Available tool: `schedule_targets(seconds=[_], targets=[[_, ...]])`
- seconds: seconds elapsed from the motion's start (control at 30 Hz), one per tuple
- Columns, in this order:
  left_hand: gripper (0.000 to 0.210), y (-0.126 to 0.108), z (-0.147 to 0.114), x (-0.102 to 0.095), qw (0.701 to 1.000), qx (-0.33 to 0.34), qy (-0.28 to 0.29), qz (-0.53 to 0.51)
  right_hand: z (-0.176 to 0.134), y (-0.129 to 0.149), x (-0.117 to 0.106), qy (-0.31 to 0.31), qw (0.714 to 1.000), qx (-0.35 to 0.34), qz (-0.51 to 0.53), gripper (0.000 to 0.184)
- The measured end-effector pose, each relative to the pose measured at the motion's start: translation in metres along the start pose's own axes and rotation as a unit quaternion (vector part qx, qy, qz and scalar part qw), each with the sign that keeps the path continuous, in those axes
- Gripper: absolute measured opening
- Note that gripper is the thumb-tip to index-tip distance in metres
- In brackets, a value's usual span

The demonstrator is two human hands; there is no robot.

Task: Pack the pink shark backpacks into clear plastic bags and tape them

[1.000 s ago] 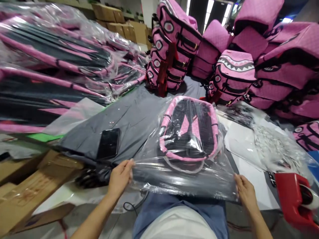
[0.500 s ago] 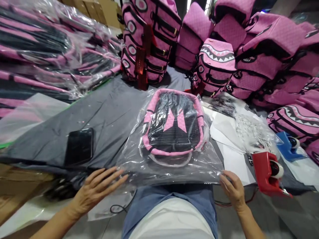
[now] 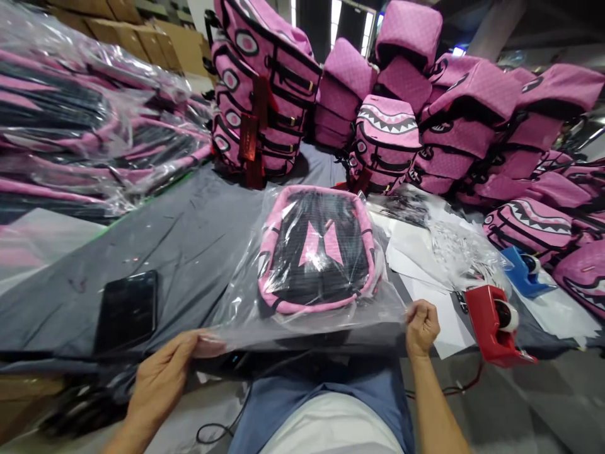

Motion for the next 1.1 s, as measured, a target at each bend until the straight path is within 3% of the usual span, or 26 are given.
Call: schedule_targets(seconds=[0.1, 0.17, 0.23, 0.3, 0.33, 0.43, 0.53, 0.67, 0.73, 0.87, 0.93, 1.0, 1.1], targets=[[0.066, 0.006, 0.009, 0.026, 0.99, -0.097, 0.052, -0.09, 0.006, -0.01, 0.006, 0.021, 0.997, 0.062, -0.048, 0.056], [0.062, -0.002, 0.013, 0.034, 0.994, -0.088, 0.035, -0.056, 0.007, -0.014, 0.006, 0.048, 0.993, 0.095, -0.052, 0.057], [0.055, -0.024, 0.013, 0.031, 0.997, 0.008, -0.063, 0.044, 0.007, -0.016, 0.003, 0.069, 0.99, 0.113, -0.05, 0.057], [0.047, -0.06, 0.003, 0.034, 0.963, 0.175, -0.151, 0.139, 0.006, -0.016, 0.001, 0.083, 0.988, 0.121, -0.048, 0.056], [0.046, -0.079, -0.004, 0.041, 0.936, 0.266, -0.155, 0.172, 0.005, -0.016, 0.001, 0.087, 0.988, 0.122, -0.047, 0.056], [0.049, -0.126, -0.027, 0.073, 0.859, 0.464, -0.049, 0.212, 0.005, -0.016, 0.001, 0.081, 0.989, 0.116, -0.035, 0.056], [0.043, -0.151, -0.042, 0.091, 0.828, 0.526, 0.026, 0.193, 0.006, -0.018, 0.002, 0.08, 0.99, 0.115, -0.02, 0.056], [0.011, -0.156, -0.044, 0.094, 0.826, 0.536, 0.065, 0.161, 0.006, -0.019, 0.005, 0.092, 0.989, 0.114, -0.014, 0.056], [0.014, -0.154, -0.033, 0.097, 0.84, 0.512, 0.112, 0.14, 0.007, -0.018, 0.004, 0.091, 0.989, 0.112, -0.018, 0.057], [0.031, -0.152, 0.003, 0.117, 0.885, 0.371, 0.269, 0.081, 0.013, -0.019, 0.001, 0.111, 0.985, 0.12, -0.05, 0.06], [0.035, -0.151, 0.015, 0.128, 0.892, 0.306, 0.326, 0.06, 0.019, -0.021, 0.001, 0.125, 0.981, 0.125, -0.077, 0.062], [0.036, -0.151, 0.018, 0.137, 0.892, 0.281, 0.349, 0.056, 0.024, -0.021, 0.003, 0.135, 0.977, 0.13, -0.1, 0.063], [0.036, -0.148, 0.014, 0.14, 0.901, 0.276, 0.33, 0.062, 0.03, -0.02, 0.007, 0.151, 0.972, 0.14, -0.114, 0.063]])
Point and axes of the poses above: each hand's wrist, its own z-axis towards the middle knuckle, its own x-axis out of the palm, y = z × x, the point moved 5 cm from there along z, towards the middle knuckle, and after that the axes turned 9 degrees about z, right-handed, at the moved point
